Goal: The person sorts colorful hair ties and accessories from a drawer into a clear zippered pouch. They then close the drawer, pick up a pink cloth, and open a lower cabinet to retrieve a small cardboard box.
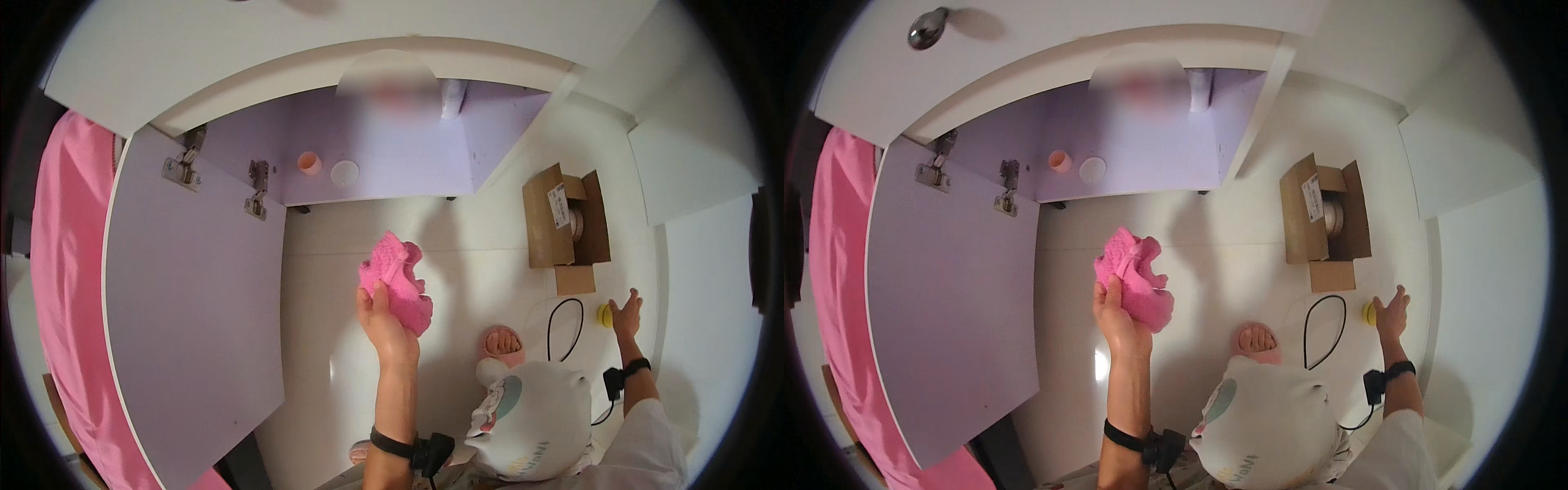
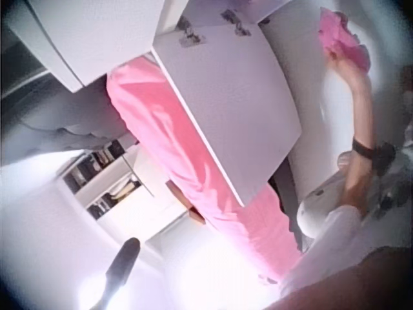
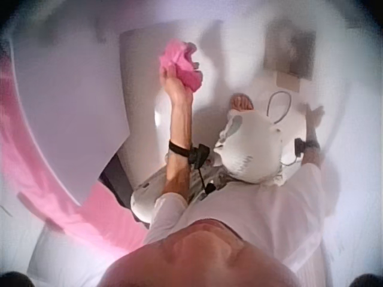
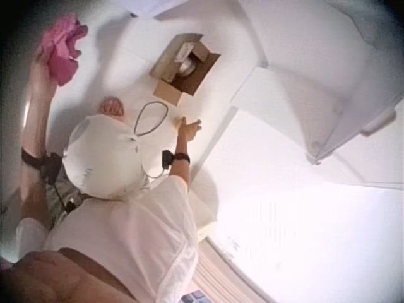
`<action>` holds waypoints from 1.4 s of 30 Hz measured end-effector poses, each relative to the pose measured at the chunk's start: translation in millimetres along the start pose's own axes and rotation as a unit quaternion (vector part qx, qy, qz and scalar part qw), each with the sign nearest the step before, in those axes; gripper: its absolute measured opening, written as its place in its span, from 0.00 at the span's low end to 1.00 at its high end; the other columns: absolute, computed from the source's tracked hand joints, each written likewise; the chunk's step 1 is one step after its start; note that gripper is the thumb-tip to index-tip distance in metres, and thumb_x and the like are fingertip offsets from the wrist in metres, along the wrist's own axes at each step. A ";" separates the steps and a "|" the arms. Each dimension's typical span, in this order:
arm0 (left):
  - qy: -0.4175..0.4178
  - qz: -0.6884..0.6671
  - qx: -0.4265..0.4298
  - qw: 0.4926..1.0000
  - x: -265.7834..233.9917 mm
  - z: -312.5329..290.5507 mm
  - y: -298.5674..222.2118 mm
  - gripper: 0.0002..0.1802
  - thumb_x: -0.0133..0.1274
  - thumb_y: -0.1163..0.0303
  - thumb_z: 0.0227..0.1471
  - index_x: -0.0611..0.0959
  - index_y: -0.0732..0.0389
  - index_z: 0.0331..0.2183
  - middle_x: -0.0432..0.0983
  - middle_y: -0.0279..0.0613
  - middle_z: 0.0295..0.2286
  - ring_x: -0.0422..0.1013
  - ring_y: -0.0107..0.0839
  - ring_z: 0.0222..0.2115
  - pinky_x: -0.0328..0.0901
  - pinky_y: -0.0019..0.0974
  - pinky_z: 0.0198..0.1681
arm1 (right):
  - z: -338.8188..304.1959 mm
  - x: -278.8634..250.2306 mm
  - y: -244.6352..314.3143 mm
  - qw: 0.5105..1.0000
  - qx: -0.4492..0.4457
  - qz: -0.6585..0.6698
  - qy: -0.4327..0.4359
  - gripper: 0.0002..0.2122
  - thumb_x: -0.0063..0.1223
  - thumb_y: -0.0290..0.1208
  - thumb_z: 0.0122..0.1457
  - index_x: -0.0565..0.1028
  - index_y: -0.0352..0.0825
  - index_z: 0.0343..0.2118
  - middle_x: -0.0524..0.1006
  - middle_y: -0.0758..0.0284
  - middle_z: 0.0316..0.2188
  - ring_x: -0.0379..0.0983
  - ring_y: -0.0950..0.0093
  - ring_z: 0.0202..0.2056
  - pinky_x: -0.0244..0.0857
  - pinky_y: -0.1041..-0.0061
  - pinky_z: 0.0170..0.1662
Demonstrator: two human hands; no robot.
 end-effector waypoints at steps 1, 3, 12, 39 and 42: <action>0.004 -0.002 -0.005 1.000 0.7 0.0 1.9 0.13 0.39 0.68 0.63 0.68 0.60 0.48 0.75 0.46 0.37 0.75 0.40 0.28 0.70 0.43 0.25 | -0.2 -29.6 25.6 0.995 -0.076 0.012 -0.066 0.20 0.59 0.31 0.54 0.66 0.37 0.48 0.71 0.57 0.42 0.73 0.60 0.39 0.69 0.62 0.38; 0.019 -0.006 -0.018 1.000 7.4 -0.3 7.7 0.12 0.39 0.68 0.63 0.69 0.60 0.47 0.75 0.45 0.36 0.75 0.39 0.27 0.70 0.42 0.25 | 3.9 -47.7 69.8 0.968 -0.192 0.160 -0.014 0.12 0.55 0.24 0.54 0.70 0.34 0.41 0.73 0.60 0.37 0.73 0.65 0.34 0.68 0.69 0.34; -0.019 0.009 -0.011 1.000 -0.4 -0.2 5.7 0.12 0.40 0.68 0.63 0.70 0.61 0.46 0.74 0.43 0.36 0.73 0.33 0.29 0.70 0.39 0.28 | -124.3 -171.4 464.4 0.713 -0.552 0.349 0.256 0.21 0.52 0.26 0.55 0.67 0.32 0.53 0.72 0.57 0.46 0.72 0.63 0.39 0.67 0.70 0.40; -0.019 -0.012 0.055 0.998 -68.2 10.9 -17.9 0.25 0.44 0.70 0.62 0.61 0.58 0.59 0.66 0.44 0.51 0.70 0.35 0.44 0.72 0.41 0.38 | -54.3 -231.8 658.3 0.796 -0.513 0.231 -0.222 0.10 0.47 0.32 0.58 0.74 0.32 0.39 0.78 0.54 0.36 0.75 0.56 0.41 0.67 0.63 0.44; 0.049 -0.020 0.066 0.996 -64.4 20.7 -12.4 0.26 0.47 0.65 0.61 0.62 0.57 0.58 0.69 0.43 0.48 0.72 0.36 0.41 0.72 0.39 0.37 | -116.3 -226.9 599.1 0.753 -0.542 0.373 -0.022 0.11 0.48 0.31 0.59 0.73 0.31 0.42 0.80 0.57 0.35 0.77 0.63 0.38 0.67 0.68 0.44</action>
Point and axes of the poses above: each hand's wrist, its own z-axis towards the middle knuckle, its own x-axis out of the palm, y = z × x, the point moved 10 cm from there along z, towards the middle knuckle
